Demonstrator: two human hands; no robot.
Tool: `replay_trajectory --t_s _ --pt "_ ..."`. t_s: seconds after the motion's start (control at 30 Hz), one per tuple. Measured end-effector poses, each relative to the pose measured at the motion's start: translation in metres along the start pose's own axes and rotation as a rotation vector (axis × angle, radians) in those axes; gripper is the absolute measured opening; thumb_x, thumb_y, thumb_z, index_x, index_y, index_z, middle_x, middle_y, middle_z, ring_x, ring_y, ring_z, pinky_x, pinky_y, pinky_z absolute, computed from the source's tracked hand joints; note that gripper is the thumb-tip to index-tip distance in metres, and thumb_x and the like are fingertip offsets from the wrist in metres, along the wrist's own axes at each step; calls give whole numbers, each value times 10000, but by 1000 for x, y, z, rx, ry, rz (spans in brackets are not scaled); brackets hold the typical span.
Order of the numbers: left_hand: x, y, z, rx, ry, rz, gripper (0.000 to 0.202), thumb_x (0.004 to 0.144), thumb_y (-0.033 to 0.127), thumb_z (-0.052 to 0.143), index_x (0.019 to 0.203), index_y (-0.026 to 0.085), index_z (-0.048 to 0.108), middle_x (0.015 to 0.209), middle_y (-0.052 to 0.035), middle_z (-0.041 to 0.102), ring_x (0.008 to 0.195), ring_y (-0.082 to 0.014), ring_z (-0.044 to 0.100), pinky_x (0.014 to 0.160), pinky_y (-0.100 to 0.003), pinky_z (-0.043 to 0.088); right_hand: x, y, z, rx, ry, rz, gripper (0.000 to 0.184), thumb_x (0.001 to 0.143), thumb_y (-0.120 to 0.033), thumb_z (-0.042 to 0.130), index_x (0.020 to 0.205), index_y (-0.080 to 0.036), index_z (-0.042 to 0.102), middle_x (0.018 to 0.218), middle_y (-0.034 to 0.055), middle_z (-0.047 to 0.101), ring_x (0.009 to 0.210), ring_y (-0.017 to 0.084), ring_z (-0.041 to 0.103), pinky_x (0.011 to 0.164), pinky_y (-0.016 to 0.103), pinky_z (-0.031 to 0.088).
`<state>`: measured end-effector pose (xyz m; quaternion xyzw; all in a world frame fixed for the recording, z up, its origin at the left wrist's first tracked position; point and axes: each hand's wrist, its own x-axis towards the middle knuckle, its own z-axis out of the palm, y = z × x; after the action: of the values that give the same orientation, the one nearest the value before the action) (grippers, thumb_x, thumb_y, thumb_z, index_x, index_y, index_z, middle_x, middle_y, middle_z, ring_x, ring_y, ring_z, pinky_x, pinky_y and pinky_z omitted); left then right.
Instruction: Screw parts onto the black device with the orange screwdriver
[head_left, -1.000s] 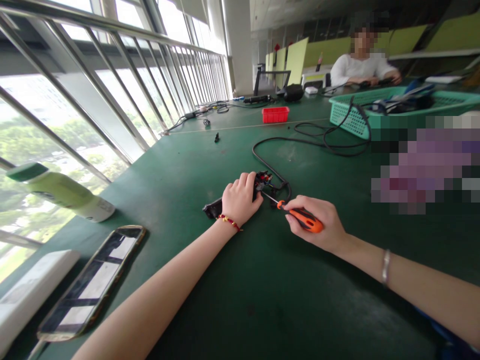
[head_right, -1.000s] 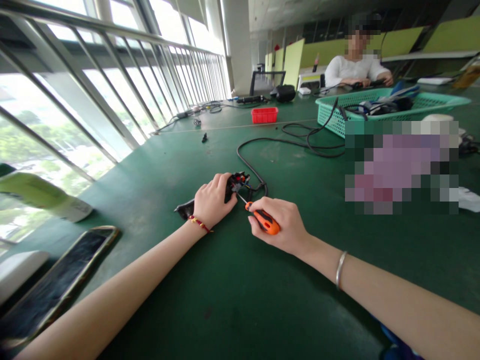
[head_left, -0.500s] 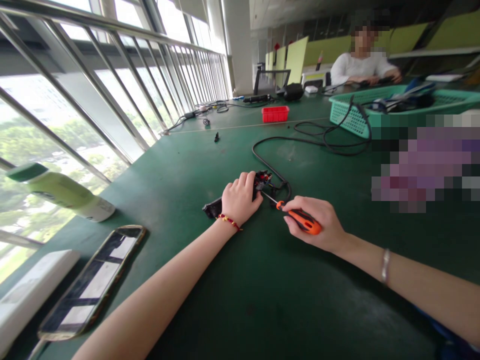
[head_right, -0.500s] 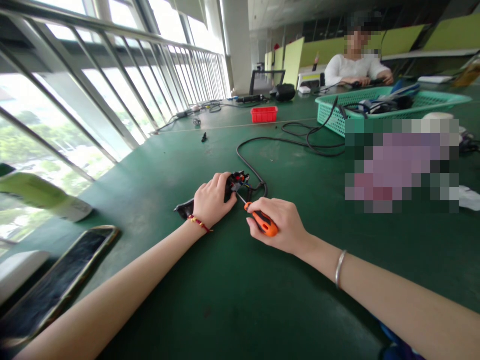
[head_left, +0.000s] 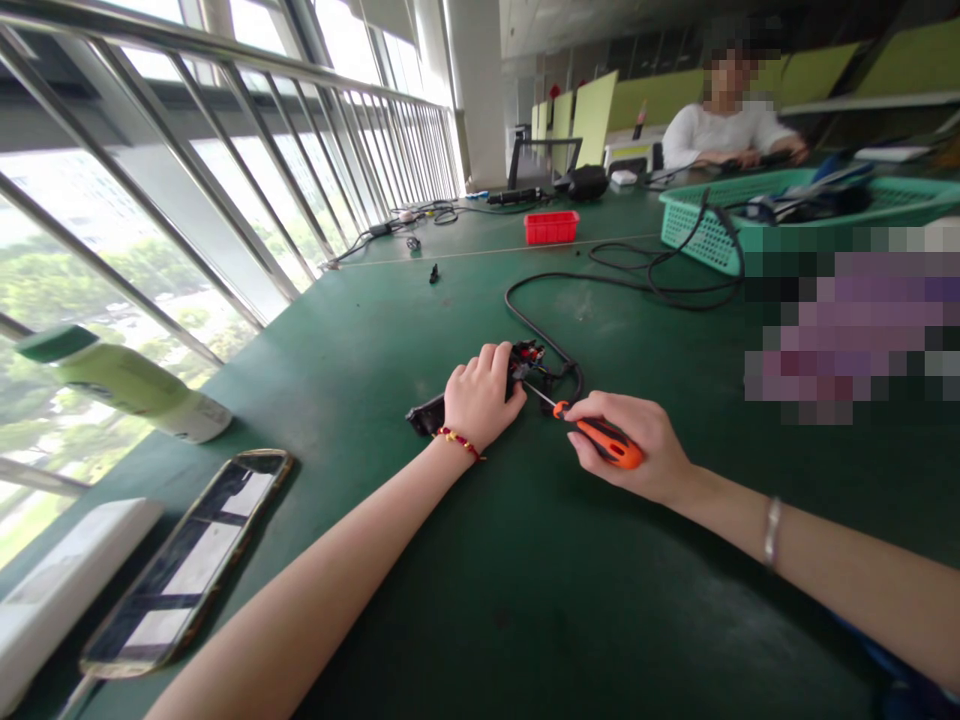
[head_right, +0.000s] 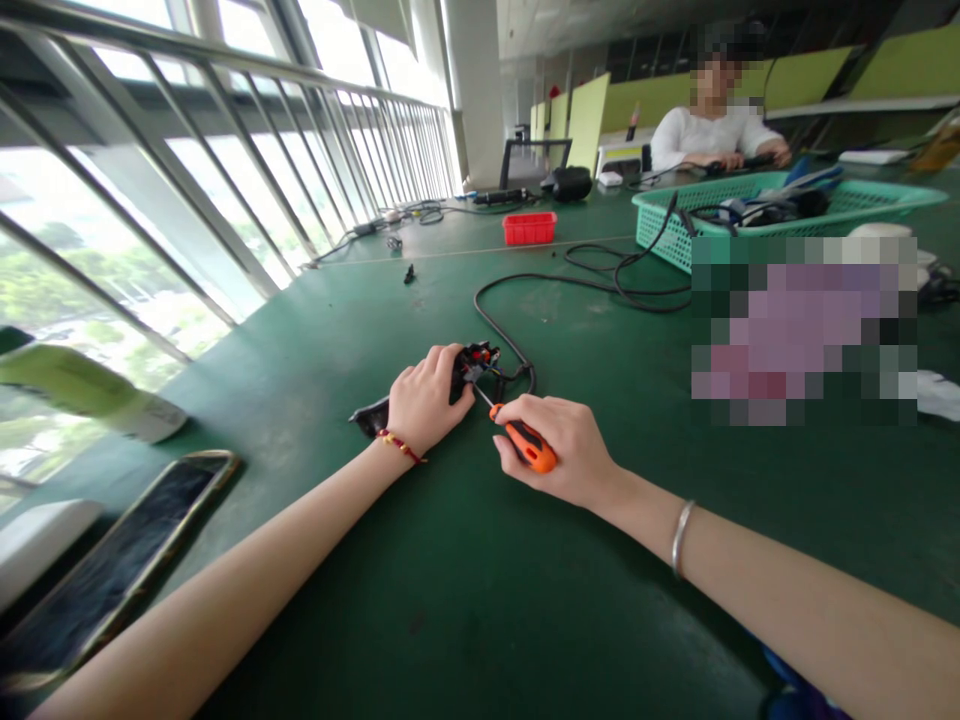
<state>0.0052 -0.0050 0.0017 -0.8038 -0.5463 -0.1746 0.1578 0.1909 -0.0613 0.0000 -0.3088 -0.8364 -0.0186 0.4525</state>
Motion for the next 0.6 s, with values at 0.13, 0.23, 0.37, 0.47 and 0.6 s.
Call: replay_trajectory --t_s 0.13,0.23,0.37,0.47,0.6 --pt "0 0 0 -2 -10 -2 433 831 327 423 1229 157 402 1131 -88 563 948 -213 582 751 -315 441 -1 0 1 9 25 12 186 753 -188 576 928 -209 517 751 6 629 605 121 585 580 241 487" --pt "0 0 0 2 -9 -4 433 830 327 424 1228 158 402 1131 -85 563 944 -213 584 748 -316 442 -1 0 2 1 90 20 271 736 -172 598 985 -217 500 807 15 634 676 133 612 618 240 508" --pt "0 0 0 2 -16 -4 432 833 329 426 1230 161 398 1134 -90 560 951 -213 584 748 -314 443 -1 0 2 -18 168 40 342 728 -168 615 1040 -227 489 860 19 641 731 142 635 654 244 526" --pt "0 0 0 2 -11 -4 435 831 325 430 1231 159 399 1135 -88 560 951 -213 582 749 -316 444 -1 -1 1 -37 189 60 295 728 -189 634 991 -235 510 803 -4 646 660 127 632 612 230 523" --pt "0 0 0 0 -7 -3 430 830 319 428 1227 158 405 1135 -84 561 946 -212 582 749 -318 445 -2 0 1 -10 184 142 202 745 -198 628 918 -234 529 735 -18 634 614 120 626 573 222 516"
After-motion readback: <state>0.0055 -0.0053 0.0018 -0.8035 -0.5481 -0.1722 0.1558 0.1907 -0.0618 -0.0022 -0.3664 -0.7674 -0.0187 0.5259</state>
